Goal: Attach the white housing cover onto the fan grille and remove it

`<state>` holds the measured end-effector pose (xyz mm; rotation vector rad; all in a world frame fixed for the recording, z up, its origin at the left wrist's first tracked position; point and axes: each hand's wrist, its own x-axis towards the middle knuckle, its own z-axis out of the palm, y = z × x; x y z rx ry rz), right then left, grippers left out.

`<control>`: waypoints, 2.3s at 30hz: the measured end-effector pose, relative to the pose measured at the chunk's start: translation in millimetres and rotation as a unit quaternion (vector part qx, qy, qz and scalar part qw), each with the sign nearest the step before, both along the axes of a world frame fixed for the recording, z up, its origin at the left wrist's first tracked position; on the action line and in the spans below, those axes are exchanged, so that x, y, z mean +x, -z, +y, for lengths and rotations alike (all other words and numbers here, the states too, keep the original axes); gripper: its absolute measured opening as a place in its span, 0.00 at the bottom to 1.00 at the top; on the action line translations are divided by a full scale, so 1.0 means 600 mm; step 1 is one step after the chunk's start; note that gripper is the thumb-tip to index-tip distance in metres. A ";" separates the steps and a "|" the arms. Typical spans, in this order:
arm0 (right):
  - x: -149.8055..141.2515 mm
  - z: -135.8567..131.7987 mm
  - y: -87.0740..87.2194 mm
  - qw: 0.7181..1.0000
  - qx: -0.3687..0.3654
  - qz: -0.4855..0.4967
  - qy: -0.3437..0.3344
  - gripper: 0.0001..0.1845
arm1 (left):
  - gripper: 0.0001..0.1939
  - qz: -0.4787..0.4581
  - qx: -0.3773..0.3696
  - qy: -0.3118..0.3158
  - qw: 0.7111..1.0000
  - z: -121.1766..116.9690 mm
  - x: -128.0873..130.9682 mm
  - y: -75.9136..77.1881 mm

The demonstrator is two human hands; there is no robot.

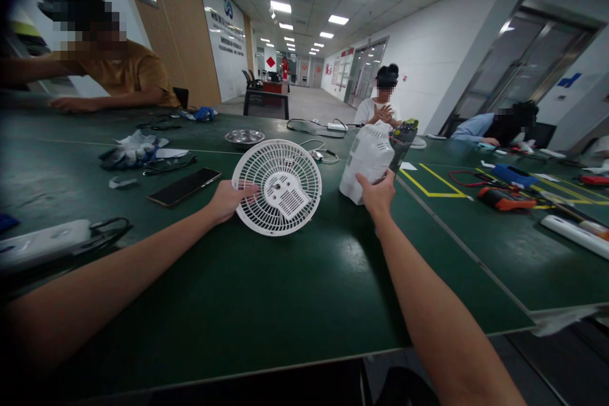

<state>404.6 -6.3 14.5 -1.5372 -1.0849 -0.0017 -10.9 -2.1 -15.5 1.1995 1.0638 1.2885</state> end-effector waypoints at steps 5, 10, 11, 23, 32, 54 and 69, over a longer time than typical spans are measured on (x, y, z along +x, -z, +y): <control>0.063 0.006 0.002 0.999 -0.029 0.018 0.029 0.48 | 0.10 -0.004 0.021 0.007 1.000 -0.003 0.003 0.000; 0.078 0.016 -0.003 0.999 0.030 0.020 -0.020 0.52 | 0.09 -0.011 0.016 -0.013 1.000 -0.004 0.006 -0.001; 0.079 0.018 -0.007 0.999 0.042 0.016 -0.027 0.52 | 0.09 -0.012 0.014 -0.015 1.000 -0.005 0.007 -0.002; 0.083 0.021 -0.025 0.994 0.093 -0.012 -0.050 0.46 | 0.08 -0.006 0.018 -0.002 1.000 -0.002 0.003 0.001; 0.002 -0.030 -0.060 0.978 0.176 -0.111 -0.023 0.42 | 0.08 0.003 0.027 0.016 0.999 -0.001 -0.001 0.000; -0.167 -0.069 -0.004 0.962 -0.129 0.011 -0.240 0.35 | 0.08 0.048 0.082 -0.010 0.995 -0.020 0.002 -0.014; -0.253 -0.121 -0.007 0.790 -0.109 0.373 -0.474 0.23 | 0.16 0.106 0.161 0.027 0.981 -0.020 0.007 -0.012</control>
